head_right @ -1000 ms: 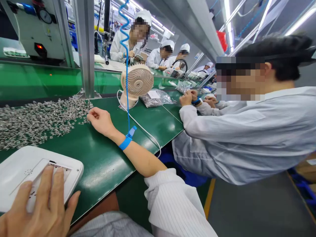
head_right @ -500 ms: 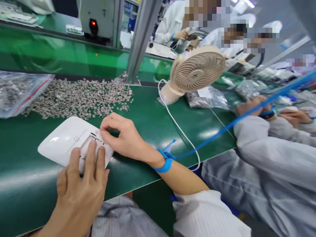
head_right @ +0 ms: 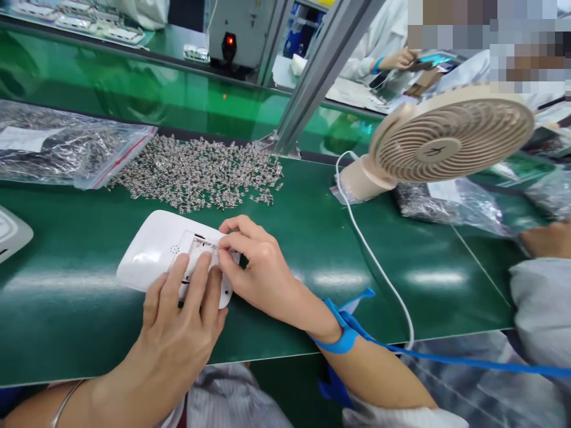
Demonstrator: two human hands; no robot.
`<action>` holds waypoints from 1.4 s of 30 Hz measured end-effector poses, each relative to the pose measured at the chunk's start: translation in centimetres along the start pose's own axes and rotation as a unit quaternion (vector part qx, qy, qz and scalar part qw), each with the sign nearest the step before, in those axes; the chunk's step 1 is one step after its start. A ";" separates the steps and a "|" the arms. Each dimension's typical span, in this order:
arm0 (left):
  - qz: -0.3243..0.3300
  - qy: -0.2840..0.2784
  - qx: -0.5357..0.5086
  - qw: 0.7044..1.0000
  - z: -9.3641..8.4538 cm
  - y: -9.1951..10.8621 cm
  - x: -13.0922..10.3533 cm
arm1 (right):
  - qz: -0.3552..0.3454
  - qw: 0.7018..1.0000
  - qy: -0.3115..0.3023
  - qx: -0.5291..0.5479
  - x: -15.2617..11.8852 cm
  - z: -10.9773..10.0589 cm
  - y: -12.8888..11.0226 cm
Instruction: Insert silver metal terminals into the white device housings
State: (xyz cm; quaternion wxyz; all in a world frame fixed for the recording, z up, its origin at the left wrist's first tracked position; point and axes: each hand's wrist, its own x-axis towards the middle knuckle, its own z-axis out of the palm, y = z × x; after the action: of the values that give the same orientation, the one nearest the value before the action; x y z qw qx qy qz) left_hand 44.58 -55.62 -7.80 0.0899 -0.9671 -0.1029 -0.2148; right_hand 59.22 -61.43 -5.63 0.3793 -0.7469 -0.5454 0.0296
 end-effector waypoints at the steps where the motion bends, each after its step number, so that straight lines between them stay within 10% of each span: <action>1: 0.002 -0.001 0.011 1.000 0.1 0.1 -0.1 | -0.002 1.000 0.003 -0.008 0.0 0.0 0.0; 42: -0.037 0.027 0.019 0.999 0.6 1.1 0.1 | -0.015 0.996 -0.059 -0.062 -0.9 -1.4 -0.1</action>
State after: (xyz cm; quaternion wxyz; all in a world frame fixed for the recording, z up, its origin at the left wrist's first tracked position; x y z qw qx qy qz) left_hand 45.16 -56.55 -8.45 0.1025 -0.9546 -0.1406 -0.2417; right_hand 59.41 -62.96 -4.92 0.2994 -0.7577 -0.5789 0.0340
